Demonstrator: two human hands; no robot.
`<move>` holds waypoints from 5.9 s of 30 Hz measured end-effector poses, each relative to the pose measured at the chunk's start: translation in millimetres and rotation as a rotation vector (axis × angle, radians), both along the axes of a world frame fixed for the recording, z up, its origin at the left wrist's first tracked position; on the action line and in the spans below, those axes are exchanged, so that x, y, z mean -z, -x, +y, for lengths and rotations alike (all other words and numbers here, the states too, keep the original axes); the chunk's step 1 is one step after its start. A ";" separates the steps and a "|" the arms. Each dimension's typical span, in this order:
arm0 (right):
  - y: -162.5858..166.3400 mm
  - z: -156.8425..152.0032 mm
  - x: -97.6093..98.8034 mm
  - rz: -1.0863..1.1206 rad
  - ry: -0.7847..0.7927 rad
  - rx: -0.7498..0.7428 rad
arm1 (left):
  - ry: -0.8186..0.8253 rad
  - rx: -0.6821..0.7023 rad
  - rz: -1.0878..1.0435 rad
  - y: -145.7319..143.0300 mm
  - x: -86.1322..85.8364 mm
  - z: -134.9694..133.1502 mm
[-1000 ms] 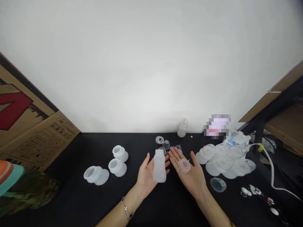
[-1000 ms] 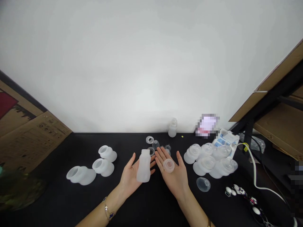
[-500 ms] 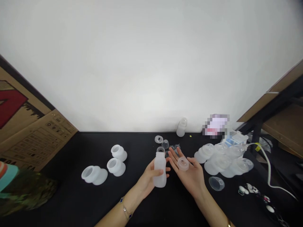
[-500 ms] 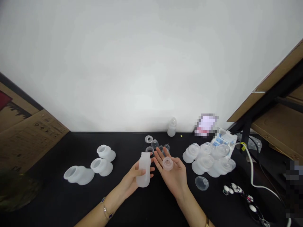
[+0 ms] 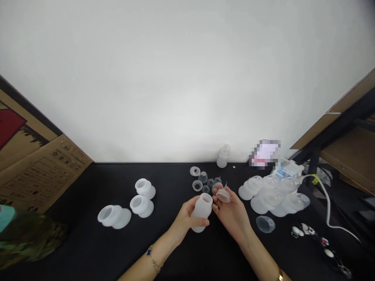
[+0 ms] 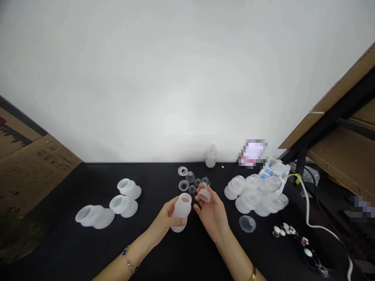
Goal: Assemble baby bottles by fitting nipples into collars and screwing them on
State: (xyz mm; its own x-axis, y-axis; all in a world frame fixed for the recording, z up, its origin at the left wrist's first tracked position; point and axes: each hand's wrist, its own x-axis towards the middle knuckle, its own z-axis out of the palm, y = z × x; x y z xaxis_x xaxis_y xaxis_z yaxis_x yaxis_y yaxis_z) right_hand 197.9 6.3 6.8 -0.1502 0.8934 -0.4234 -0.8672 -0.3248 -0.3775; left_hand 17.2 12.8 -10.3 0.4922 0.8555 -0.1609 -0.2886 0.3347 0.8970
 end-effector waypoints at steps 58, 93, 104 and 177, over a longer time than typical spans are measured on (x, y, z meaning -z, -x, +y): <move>13.3 -11.4 -10.2 -0.711 -0.334 -0.100 | -0.125 -0.060 0.188 -1.3 -3.9 0.9; 14.5 -11.9 -8.8 -0.652 -0.337 -0.090 | -0.145 -0.069 0.144 -1.1 -2.0 2.6; 13.8 -11.8 -4.7 -0.653 -0.346 -0.094 | -0.239 -0.107 0.228 0.0 4.2 0.9; 14.1 -13.3 -3.7 -0.768 -0.374 -0.069 | -0.205 -0.113 0.183 0.1 -1.5 2.2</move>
